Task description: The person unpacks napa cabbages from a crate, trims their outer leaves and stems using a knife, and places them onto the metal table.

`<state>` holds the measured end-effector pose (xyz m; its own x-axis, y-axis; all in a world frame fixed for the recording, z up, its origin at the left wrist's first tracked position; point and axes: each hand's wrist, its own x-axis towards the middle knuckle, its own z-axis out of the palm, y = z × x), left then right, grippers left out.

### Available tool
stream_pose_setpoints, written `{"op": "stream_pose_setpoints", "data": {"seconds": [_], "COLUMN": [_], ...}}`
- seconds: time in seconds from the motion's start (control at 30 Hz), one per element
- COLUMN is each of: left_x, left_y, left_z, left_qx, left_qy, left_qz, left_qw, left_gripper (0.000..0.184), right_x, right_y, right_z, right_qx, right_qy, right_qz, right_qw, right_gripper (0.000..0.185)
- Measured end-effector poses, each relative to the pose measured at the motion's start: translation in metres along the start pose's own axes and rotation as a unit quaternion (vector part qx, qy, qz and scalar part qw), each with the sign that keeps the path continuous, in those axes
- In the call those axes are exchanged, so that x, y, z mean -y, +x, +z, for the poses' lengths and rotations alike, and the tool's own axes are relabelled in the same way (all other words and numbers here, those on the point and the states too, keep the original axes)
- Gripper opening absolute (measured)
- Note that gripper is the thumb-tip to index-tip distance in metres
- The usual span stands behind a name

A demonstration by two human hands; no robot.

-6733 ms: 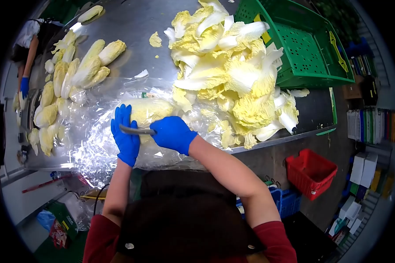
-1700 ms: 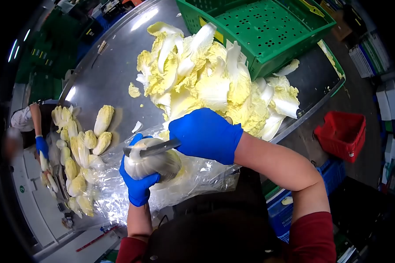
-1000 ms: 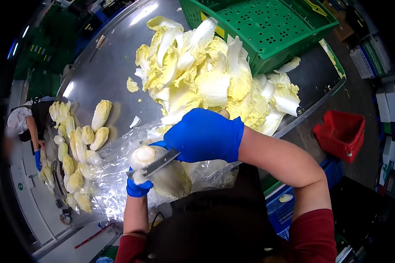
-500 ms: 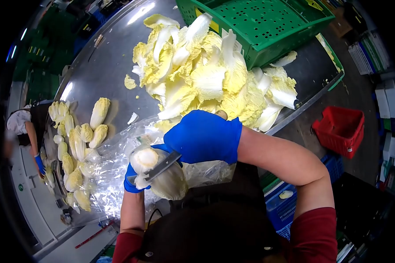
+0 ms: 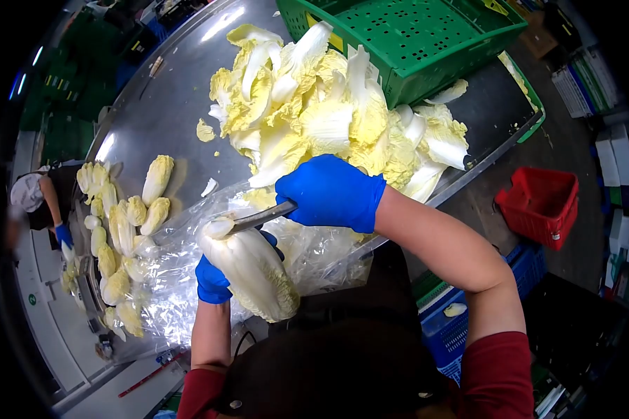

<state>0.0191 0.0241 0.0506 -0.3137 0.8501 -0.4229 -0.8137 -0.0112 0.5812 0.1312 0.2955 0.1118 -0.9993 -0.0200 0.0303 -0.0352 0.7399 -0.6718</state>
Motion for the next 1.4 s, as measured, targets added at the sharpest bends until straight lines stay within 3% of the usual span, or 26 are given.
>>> {"op": "stream_pose_setpoints", "data": {"seconds": [0.1, 0.13, 0.23, 0.27, 0.3, 0.37, 0.4, 0.5, 0.63, 0.67, 0.77, 0.8, 0.9, 0.93, 1.03, 1.17, 1.3, 1.33, 1.4], "left_x": [-0.011, -0.001, -0.005, -0.009, -0.015, -0.021, -0.024, -0.027, -0.033, -0.031, -0.034, -0.037, -0.044, -0.044, -0.044, -0.033, -0.005, 0.005, 0.016], "left_y": [-0.002, 0.002, 0.007, 0.008, 0.006, 0.007, 0.004, 0.015, 0.026, 0.036, 0.053, 0.053, 0.059, 0.063, 0.063, 0.055, 0.037, 0.036, 0.035], "left_z": [0.024, 0.008, 0.028, 0.034, 0.035, 0.042, 0.044, 0.044, 0.070, 0.060, 0.045, 0.044, 0.059, 0.054, 0.058, 0.071, 0.099, 0.095, 0.096], "left_qx": [0.047, 0.047, 0.183, 0.204, 0.203, 0.100, 0.046, 0.072, -0.043, -0.027, -0.023, 0.050, -0.062, -0.052, -0.046, -0.089, -0.125, -0.119, -0.112], "left_qy": [0.005, 0.075, 0.152, 0.166, 0.203, 0.118, 0.077, -0.026, -0.074, -0.140, -0.092, -0.134, -0.140, -0.131, -0.132, -0.070, 0.038, 0.033, 0.029], "left_qz": [-0.046, -0.032, 0.003, 0.023, 0.050, 0.028, 0.004, 0.069, 0.192, 0.215, 0.267, 0.262, 0.301, 0.317, 0.308, 0.274, 0.198, 0.189, 0.177], "left_qw": [0.998, 0.996, 0.971, 0.964, 0.957, 0.988, 0.996, 0.995, 0.978, 0.966, 0.959, 0.954, 0.941, 0.938, 0.941, 0.955, 0.971, 0.974, 0.977], "left_gripper": [0.052, 0.053, 0.070, 0.076, 0.082, 0.087, 0.089, 0.093, 0.090, 0.085, 0.070, 0.070, 0.069, 0.066, 0.066, 0.070, 0.074, 0.070, 0.066], "right_x": [0.012, 0.015, -0.007, -0.020, -0.027, -0.018, -0.010, 0.006, 0.033, 0.036, 0.035, 0.036, 0.041, 0.040, 0.046, 0.043, 0.041, 0.047, 0.044], "right_y": [0.004, 0.005, 0.013, 0.013, 0.015, 0.003, 0.003, 0.011, 0.010, 0.006, -0.013, -0.018, -0.028, -0.031, -0.032, -0.020, 0.000, -0.002, -0.010], "right_z": [-0.002, -0.002, 0.003, -0.008, -0.016, -0.018, -0.018, -0.007, -0.008, -0.002, 0.014, 0.020, 0.021, 0.021, 0.018, 0.001, -0.005, -0.016, -0.025], "right_qx": [-0.011, -0.015, -0.074, -0.011, 0.008, 0.029, 0.039, -0.072, -0.092, -0.102, -0.091, -0.109, -0.144, -0.135, -0.178, -0.222, -0.175, -0.127, -0.102], "right_qy": [-0.035, -0.053, -0.033, 0.009, -0.017, 0.204, 0.243, 0.351, 0.447, 0.434, 0.503, 0.512, 0.537, 0.548, 0.498, 0.308, 0.277, 0.193, 0.241], "right_qz": [-0.060, -0.089, -0.132, 0.038, 0.115, 0.230, 0.246, 0.194, 0.281, 0.266, 0.268, 0.254, 0.249, 0.242, 0.219, 0.130, 0.066, 0.092, 0.100], "right_qw": [0.998, 0.995, 0.988, 0.999, 0.993, 0.951, 0.938, 0.913, 0.845, 0.855, 0.816, 0.813, 0.793, 0.789, 0.820, 0.916, 0.942, 0.969, 0.960], "right_gripper": [0.004, 0.004, 0.010, 0.013, 0.022, 0.024, 0.024, 0.025, 0.033, 0.034, 0.044, 0.048, 0.050, 0.055, 0.060, 0.069, 0.080, 0.079, 0.076]}}
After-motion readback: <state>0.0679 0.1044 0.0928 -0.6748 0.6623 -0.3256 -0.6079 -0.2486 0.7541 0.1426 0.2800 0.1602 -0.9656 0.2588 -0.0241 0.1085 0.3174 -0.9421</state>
